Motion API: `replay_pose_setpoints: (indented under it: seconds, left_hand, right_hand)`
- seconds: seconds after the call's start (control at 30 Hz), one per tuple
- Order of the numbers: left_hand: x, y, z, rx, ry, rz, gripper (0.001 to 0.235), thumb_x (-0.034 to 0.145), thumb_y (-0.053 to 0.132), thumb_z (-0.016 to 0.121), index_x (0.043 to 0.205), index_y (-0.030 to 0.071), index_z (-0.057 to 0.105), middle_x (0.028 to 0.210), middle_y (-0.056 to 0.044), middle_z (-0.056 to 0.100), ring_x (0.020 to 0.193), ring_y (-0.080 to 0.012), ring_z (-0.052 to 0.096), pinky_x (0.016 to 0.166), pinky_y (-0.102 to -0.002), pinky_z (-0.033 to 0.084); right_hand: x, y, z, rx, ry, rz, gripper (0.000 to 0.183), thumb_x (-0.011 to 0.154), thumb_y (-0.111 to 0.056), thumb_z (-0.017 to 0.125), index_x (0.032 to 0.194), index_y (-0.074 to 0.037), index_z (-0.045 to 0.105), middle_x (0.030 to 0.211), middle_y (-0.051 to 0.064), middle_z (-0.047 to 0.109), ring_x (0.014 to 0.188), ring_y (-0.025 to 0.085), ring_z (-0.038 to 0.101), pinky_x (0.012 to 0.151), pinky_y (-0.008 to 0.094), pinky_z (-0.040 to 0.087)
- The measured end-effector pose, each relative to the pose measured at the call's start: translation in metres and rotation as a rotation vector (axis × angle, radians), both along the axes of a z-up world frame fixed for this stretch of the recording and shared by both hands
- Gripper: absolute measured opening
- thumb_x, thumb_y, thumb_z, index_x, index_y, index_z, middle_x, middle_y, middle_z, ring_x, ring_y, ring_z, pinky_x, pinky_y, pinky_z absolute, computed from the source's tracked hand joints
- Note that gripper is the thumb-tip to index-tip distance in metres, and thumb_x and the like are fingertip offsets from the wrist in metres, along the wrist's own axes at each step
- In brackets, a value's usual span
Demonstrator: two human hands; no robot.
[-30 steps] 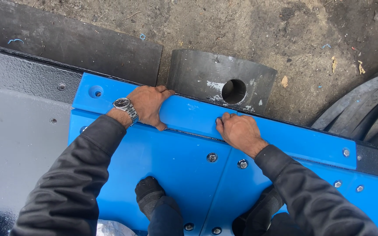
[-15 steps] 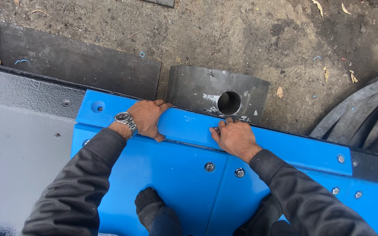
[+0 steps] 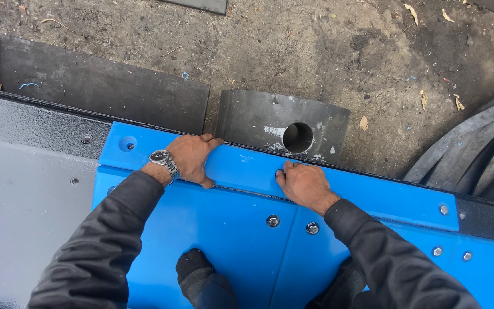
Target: Assembling and mounting blue plastic panels onto a large frame using bolts and washers.
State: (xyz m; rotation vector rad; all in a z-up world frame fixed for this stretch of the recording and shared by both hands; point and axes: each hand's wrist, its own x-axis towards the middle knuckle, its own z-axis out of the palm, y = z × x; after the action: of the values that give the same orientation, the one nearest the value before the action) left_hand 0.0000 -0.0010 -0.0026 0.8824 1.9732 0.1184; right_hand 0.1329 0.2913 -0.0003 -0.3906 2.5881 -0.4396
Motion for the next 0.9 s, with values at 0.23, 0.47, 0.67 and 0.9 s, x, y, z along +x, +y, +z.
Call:
replay_pose_setpoints:
  seconds: [0.23,0.47,0.67,0.9]
  left_hand:
    - [0.001,-0.001,0.000,-0.035,-0.035,0.012,0.122,0.050,0.058,0.093,0.150,0.009,0.044,0.132,-0.017,0.063,0.103,-0.0364,0.071,0.088,-0.045,0.062]
    - [-0.001,0.000,0.002,-0.004,-0.005,-0.011,0.125,0.047,0.059,0.094,0.149,0.006,0.044,0.131,-0.018,0.062,0.103,-0.0366,0.070,0.087,-0.045,0.061]
    - [0.000,0.000,0.001,-0.001,0.008,-0.014,0.123,0.049,0.059,0.093,0.149,0.006,0.045,0.130,-0.019,0.062,0.102,-0.0360,0.071,0.085,-0.045,0.062]
    - [0.002,-0.004,0.000,-0.003,0.037,0.002,0.123,0.049,0.059,0.093,0.149,0.005,0.045,0.131,-0.018,0.062,0.107,-0.0351,0.069,0.088,-0.044,0.060]
  right_hand:
    - [-0.014,0.005,0.012,0.141,-0.358,0.067,0.054,0.112,-0.043,0.045,0.073,-0.012,0.067,0.066,0.011,0.067,0.062,0.029,0.066,0.065,0.045,0.055]
    - [-0.007,0.013,0.008,-0.150,0.019,0.090,0.031,0.097,-0.035,0.056,0.098,-0.003,0.057,0.079,0.016,0.066,0.065,0.036,0.068,0.058,0.050,0.055]
    - [-0.018,0.001,0.014,0.027,-0.179,0.160,0.034,0.096,-0.036,0.058,0.100,-0.002,0.062,0.061,0.014,0.066,0.059,0.034,0.068,0.059,0.048,0.056]
    - [-0.002,-0.002,-0.002,0.089,-0.105,0.061,0.046,0.106,-0.038,0.052,0.078,-0.005,0.068,0.056,0.013,0.062,0.055,0.032,0.065,0.056,0.047,0.055]
